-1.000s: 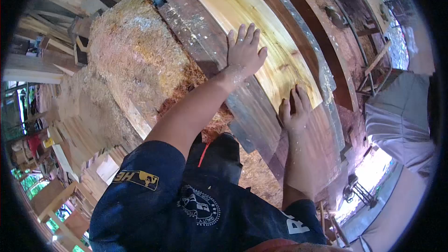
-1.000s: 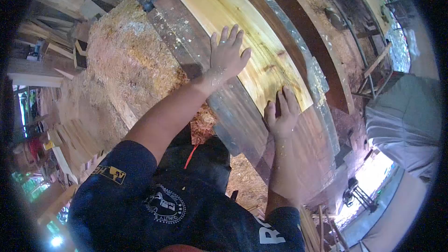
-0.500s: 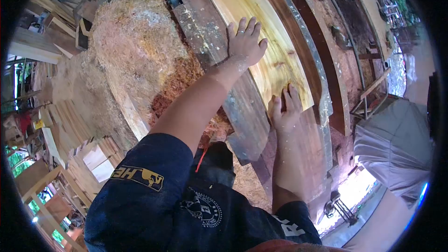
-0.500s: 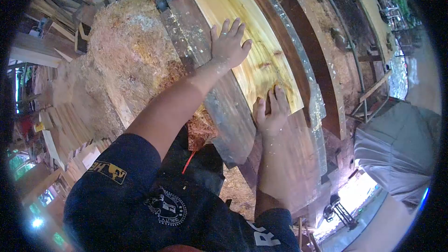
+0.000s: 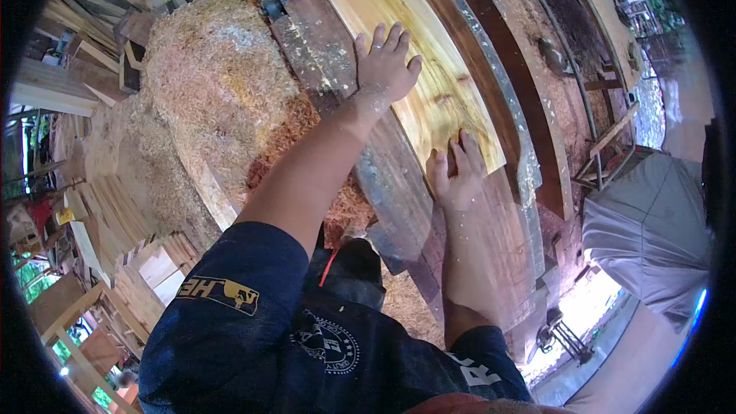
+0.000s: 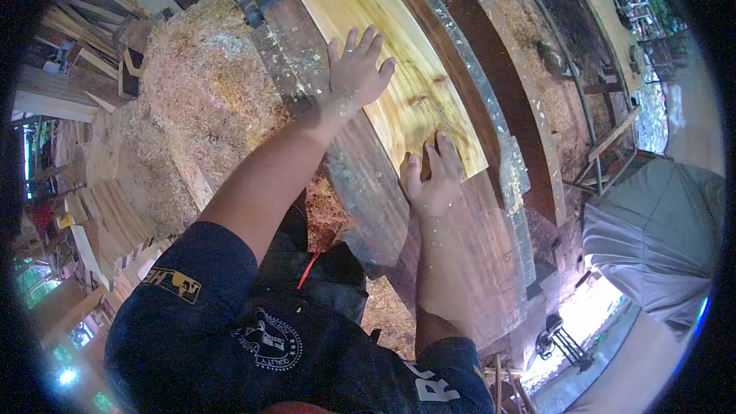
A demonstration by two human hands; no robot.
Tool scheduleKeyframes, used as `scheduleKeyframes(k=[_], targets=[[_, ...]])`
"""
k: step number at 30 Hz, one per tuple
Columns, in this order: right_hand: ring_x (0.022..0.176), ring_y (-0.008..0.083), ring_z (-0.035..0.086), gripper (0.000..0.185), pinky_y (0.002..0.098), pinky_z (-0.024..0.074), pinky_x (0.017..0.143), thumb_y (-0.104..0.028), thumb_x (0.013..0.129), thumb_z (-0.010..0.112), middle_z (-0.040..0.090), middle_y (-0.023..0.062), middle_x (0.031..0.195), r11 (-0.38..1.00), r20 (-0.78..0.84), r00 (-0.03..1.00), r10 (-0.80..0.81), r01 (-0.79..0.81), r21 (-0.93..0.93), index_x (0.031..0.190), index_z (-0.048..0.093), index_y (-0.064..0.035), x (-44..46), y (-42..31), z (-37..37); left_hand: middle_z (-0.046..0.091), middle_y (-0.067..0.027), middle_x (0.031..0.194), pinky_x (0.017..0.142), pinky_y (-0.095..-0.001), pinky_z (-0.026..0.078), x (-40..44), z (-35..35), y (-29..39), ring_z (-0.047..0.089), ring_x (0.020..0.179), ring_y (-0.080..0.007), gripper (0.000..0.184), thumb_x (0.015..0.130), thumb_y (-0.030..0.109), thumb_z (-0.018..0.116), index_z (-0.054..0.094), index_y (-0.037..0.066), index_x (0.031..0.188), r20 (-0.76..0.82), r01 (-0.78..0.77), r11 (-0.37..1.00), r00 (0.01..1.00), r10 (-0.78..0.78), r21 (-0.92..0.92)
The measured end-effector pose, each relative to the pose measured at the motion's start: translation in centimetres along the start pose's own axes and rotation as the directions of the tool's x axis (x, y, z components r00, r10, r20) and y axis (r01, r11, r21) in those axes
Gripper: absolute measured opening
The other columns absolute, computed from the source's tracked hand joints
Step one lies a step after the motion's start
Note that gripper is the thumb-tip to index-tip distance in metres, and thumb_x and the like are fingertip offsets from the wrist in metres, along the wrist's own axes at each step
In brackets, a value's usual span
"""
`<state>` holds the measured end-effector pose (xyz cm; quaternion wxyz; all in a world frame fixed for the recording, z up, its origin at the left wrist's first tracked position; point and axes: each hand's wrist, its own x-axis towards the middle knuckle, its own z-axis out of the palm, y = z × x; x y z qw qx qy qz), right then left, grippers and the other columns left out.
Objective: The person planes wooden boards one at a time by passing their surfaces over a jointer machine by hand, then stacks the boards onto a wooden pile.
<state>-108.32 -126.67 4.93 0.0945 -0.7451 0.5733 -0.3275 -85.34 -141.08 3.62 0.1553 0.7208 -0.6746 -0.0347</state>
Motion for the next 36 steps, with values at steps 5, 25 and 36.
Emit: scheduleKeyframes(k=[5,25,36], targets=[[0.133,0.0384,0.058,0.04,0.0482,0.0404,0.112,-0.028,0.087,0.074,0.064,0.0223,0.14,1.0,0.026,1.0,0.018,-0.018,-0.001,0.117,0.074,-0.0016,1.0,-0.4,1.1,0.042,-0.0077,0.164,0.123,-0.0647,0.013,1.1,-0.1,-1.0,0.031,0.154,-0.0322,0.064,0.102,0.05,0.049,0.049,0.013,0.154,-0.027,-0.001,1.0,1.0,0.001,-0.002],[0.131,0.0354,0.061,0.042,0.0454,0.0405,0.111,-0.033,0.086,0.075,0.066,0.0213,0.138,0.999,0.003,0.999,0.045,-0.045,0.012,0.114,0.076,-0.0015,7.0,-3.2,5.6,0.034,-0.0031,0.169,0.126,-0.061,0.012,7.2,0.0,-6.0,0.026,0.157,-0.0284,0.063,0.106,0.054,0.039,0.043,0.019,0.159,0.008,-0.002,0.991,1.0,0.001,0.132],[0.129,0.0365,0.062,0.043,0.0461,0.04,0.11,-0.034,0.086,0.075,0.067,0.0225,0.135,1.0,-0.006,1.0,0.018,-0.018,-0.02,0.113,0.075,-0.0007,10.9,-5.3,8.9,0.039,-0.0079,0.166,0.124,-0.065,0.021,11.9,-0.2,-9.3,0.03,0.156,-0.0321,0.053,0.11,0.037,0.033,0.045,0.013,0.156,0.082,-0.175,0.971,0.983,0.163,0.163]])
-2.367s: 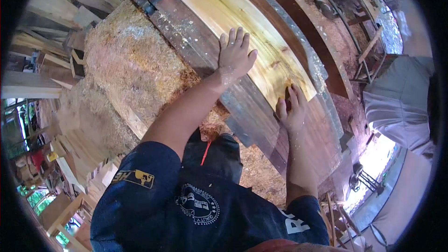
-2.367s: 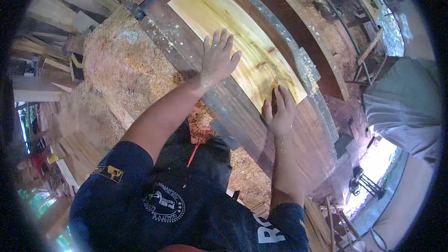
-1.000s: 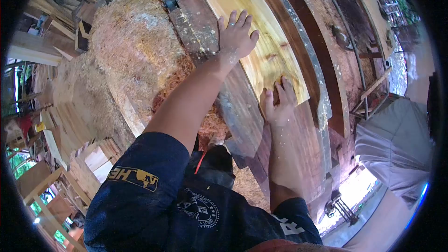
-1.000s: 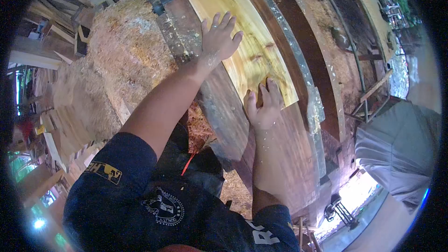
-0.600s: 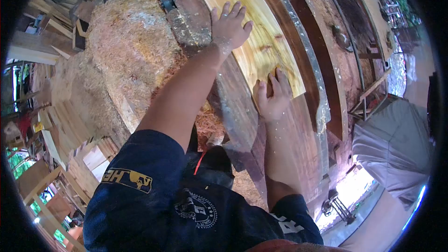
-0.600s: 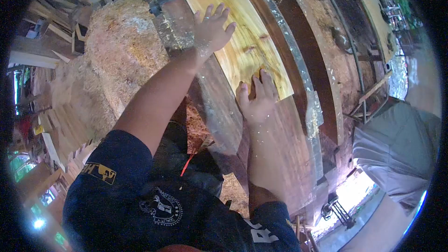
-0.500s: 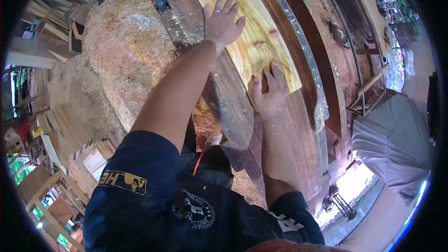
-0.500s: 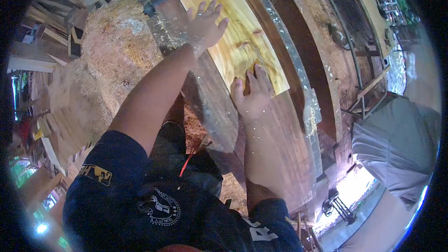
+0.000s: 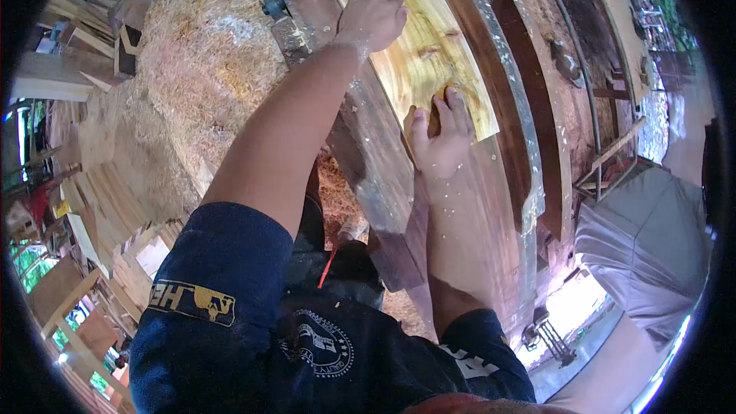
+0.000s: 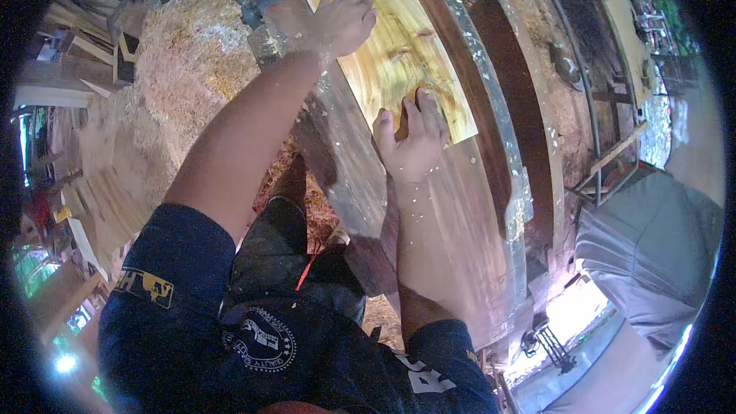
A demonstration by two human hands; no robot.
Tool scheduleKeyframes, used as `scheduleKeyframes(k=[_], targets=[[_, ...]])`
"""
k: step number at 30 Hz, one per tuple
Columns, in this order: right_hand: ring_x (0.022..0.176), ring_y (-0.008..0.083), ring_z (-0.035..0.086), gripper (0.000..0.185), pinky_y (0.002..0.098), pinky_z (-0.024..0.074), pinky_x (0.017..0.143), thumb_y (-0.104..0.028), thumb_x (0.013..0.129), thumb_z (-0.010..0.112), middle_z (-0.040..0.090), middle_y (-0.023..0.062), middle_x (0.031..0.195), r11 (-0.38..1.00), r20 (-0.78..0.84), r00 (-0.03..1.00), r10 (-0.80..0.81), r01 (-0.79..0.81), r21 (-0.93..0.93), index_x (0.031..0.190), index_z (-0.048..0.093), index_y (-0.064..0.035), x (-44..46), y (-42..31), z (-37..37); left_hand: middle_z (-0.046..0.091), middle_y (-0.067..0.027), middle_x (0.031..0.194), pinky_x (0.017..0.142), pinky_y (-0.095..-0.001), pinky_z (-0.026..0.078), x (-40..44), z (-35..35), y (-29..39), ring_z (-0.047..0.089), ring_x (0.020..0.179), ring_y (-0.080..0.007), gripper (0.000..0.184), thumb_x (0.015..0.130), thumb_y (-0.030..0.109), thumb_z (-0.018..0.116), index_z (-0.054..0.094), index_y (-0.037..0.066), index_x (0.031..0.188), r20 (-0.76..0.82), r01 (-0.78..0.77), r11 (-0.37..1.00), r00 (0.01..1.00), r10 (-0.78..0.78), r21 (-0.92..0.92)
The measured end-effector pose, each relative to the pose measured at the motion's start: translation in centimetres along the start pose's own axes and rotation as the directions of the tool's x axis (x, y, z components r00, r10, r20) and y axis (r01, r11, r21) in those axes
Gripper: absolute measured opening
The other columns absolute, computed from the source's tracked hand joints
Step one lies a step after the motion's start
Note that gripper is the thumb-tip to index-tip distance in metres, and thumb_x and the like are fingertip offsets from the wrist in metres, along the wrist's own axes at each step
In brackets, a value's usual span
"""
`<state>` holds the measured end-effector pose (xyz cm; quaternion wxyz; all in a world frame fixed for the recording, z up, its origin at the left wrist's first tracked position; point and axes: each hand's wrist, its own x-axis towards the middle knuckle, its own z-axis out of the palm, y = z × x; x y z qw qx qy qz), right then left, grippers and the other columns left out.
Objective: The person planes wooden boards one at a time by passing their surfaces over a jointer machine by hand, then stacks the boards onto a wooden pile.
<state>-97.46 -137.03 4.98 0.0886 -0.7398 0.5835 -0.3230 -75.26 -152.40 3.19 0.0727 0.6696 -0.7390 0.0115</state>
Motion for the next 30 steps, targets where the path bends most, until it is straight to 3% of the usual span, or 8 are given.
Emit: scheduleKeyframes(k=[6,9,12,15,18,24,30], targets=[[0.128,0.0374,0.062,0.043,0.0465,0.04,0.11,-0.034,0.086,0.075,0.067,0.023,0.134,0.999,0.005,1.0,-0.025,0.025,0.035,0.112,0.075,0.0007,2.8,-0.9,2.2,0.041,-0.0051,0.164,0.121,-0.0639,0.024,2.4,1.0,-3.3,0.035,0.153,-0.0276,0.051,0.109,0.034,0.035,0.048,0.013,0.153,-0.076,-0.036,0.999,0.996,0.038,0.023],[0.129,0.0375,0.061,0.043,0.0463,0.0396,0.11,-0.034,0.086,0.075,0.067,0.0227,0.135,0.998,-0.01,1.0,-0.028,0.029,0.054,0.112,0.075,0.0006,3.8,-1.4,3.1,0.044,-0.0059,0.162,0.121,-0.0584,0.03,3.3,1.7,-4.7,0.04,0.149,-0.0298,0.053,0.105,0.036,0.045,0.049,0.012,0.152,-0.136,-0.052,0.997,0.989,0.059,0.056],[0.129,0.0373,0.061,0.043,0.046,0.0392,0.11,-0.034,0.085,0.075,0.067,0.022,0.135,0.999,-0.005,1.0,-0.031,0.031,0.034,0.112,0.075,0.0003,4.9,-1.8,4.2,0.049,-0.0121,0.158,0.121,-0.0607,0.028,4.6,1.9,-6.5,0.043,0.148,-0.0343,0.055,0.106,0.043,0.043,0.049,0.014,0.153,-0.18,-0.093,0.995,0.979,0.097,0.029],[0.129,0.0366,0.061,0.044,0.0459,0.0392,0.11,-0.034,0.085,0.076,0.067,0.0208,0.135,0.998,-0.013,0.999,-0.032,0.033,0.044,0.112,0.075,0.0001,6.0,-2.2,5.3,0.044,-0.0154,0.161,0.122,-0.0621,0.024,5.3,-1.0,-6.9,0.036,0.152,-0.036,0.054,0.104,0.029,0.041,0.048,0.006,0.152,0.018,-0.035,0.991,0.999,0.037,-0.132],[0.129,0.036,0.06,0.045,0.046,0.0391,0.11,-0.035,0.084,0.076,0.066,0.0203,0.136,0.999,-0.015,1.0,-0.02,0.02,0.041,0.112,0.075,0.0,7.1,-3.0,6.1,0.04,-0.0147,0.164,0.124,-0.0611,0.021,6.3,-2.6,-7.6,0.032,0.154,-0.0358,0.055,0.104,0.027,0.04,0.045,0.006,0.155,0.101,-0.009,0.991,0.995,0.023,-0.135],[0.131,0.0351,0.059,0.046,0.0459,0.0383,0.111,-0.036,0.084,0.075,0.065,0.0207,0.138,0.998,-0.016,1.0,-0.024,0.025,0.051,0.112,0.075,-0.0006,9.5,-4.0,8.5,0.036,-0.0148,0.166,0.125,-0.0602,0.02,8.6,-0.9,-10.9,0.032,0.154,-0.0367,0.055,0.105,0.027,0.038,0.043,0.007,0.156,0.018,-0.041,0.996,0.999,0.043,-0.085],[0.132,0.0351,0.058,0.047,0.0459,0.0372,0.11,-0.038,0.085,0.073,0.063,0.0213,0.139,0.998,-0.015,1.0,-0.025,0.026,0.056,0.112,0.075,-0.0006,12.2,-5.3,10.9,0.039,-0.0161,0.165,0.125,-0.059,0.021,11.0,-0.9,-13.9,0.033,0.153,-0.0376,0.055,0.105,0.029,0.037,0.045,0.008,0.156,0.043,-0.028,0.994,0.999,0.033,-0.102]])
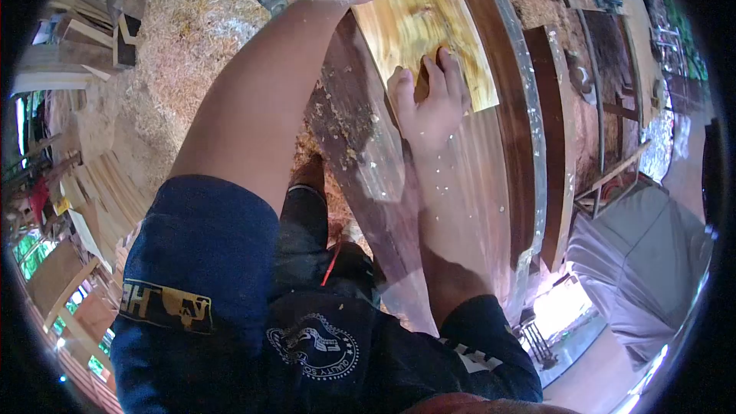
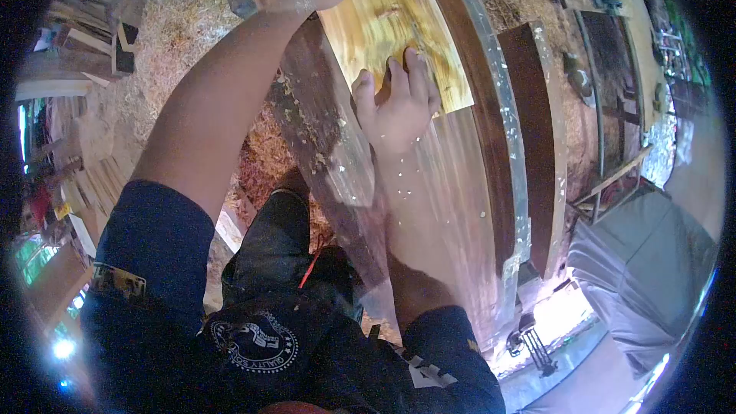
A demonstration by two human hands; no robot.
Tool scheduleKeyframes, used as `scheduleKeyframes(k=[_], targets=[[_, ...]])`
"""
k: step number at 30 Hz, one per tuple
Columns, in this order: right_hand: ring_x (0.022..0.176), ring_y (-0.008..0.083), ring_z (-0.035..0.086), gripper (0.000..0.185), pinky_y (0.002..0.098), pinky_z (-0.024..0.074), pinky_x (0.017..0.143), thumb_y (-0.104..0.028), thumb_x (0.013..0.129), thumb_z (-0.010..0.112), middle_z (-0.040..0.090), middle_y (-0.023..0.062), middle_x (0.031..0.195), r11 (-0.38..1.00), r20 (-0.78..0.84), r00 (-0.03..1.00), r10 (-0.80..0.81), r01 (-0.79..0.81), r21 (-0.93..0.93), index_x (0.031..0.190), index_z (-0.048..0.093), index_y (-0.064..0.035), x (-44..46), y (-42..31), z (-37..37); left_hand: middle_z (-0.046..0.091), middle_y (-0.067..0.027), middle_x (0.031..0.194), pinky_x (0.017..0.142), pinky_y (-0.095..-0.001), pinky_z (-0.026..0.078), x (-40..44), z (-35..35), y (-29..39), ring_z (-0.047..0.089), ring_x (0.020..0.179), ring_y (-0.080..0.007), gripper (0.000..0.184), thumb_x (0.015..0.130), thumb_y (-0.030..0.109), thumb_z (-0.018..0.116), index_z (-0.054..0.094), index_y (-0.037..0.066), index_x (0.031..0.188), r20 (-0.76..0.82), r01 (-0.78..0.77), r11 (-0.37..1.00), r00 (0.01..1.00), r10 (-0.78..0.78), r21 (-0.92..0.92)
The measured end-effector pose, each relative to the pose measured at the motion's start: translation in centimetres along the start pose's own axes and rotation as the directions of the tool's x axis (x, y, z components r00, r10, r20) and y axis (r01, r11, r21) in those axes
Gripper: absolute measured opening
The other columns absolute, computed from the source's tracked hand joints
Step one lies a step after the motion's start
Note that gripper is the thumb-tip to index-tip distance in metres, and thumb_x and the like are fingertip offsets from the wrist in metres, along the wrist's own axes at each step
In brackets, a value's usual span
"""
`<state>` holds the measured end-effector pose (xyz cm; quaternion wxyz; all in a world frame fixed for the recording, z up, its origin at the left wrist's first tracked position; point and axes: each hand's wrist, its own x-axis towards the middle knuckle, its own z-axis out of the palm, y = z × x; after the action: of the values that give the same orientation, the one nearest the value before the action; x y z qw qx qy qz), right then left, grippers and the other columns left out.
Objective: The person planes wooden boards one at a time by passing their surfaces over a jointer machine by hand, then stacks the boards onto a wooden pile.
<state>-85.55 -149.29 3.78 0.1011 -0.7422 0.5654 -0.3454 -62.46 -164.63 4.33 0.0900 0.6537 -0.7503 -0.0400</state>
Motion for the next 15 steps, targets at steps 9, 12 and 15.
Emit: scheduleKeyframes(k=[9,12,15], targets=[[0.129,0.0378,0.059,0.044,0.0487,0.0378,0.11,-0.033,0.086,0.071,0.064,0.0235,0.137,0.999,-0.001,0.999,-0.038,0.038,0.004,0.113,0.074,0.001,5.0,-1.7,4.5,0.045,-0.0151,0.16,0.122,-0.0612,0.027,3.7,-0.5,-5.2,0.04,0.149,-0.038,0.051,0.102,0.026,0.046,0.052,0.01,0.15,-0.095,-0.026,0.999,0.995,0.028,0.024],[0.128,0.0388,0.059,0.043,0.0492,0.0379,0.11,-0.032,0.086,0.07,0.064,0.0242,0.137,0.999,0.002,0.999,-0.035,0.035,0.027,0.113,0.074,0.0016,6.0,-2.1,5.4,0.046,-0.0146,0.16,0.121,-0.062,0.027,4.6,-0.4,-6.5,0.04,0.148,-0.0378,0.047,0.101,0.024,0.049,0.057,0.013,0.146,-0.12,-0.045,0.999,0.992,0.045,-0.003],[0.128,0.0393,0.059,0.043,0.0497,0.0378,0.11,-0.032,0.087,0.07,0.064,0.0247,0.136,0.999,0.017,0.999,-0.039,0.039,0.021,0.113,0.074,0.002,6.8,-2.1,6.1,0.047,-0.0139,0.159,0.121,-0.0617,0.027,5.1,-0.8,-7.5,0.04,0.148,-0.0367,0.044,0.1,0.024,0.05,0.062,0.015,0.141,-0.13,-0.076,0.994,0.989,0.065,-0.076]])
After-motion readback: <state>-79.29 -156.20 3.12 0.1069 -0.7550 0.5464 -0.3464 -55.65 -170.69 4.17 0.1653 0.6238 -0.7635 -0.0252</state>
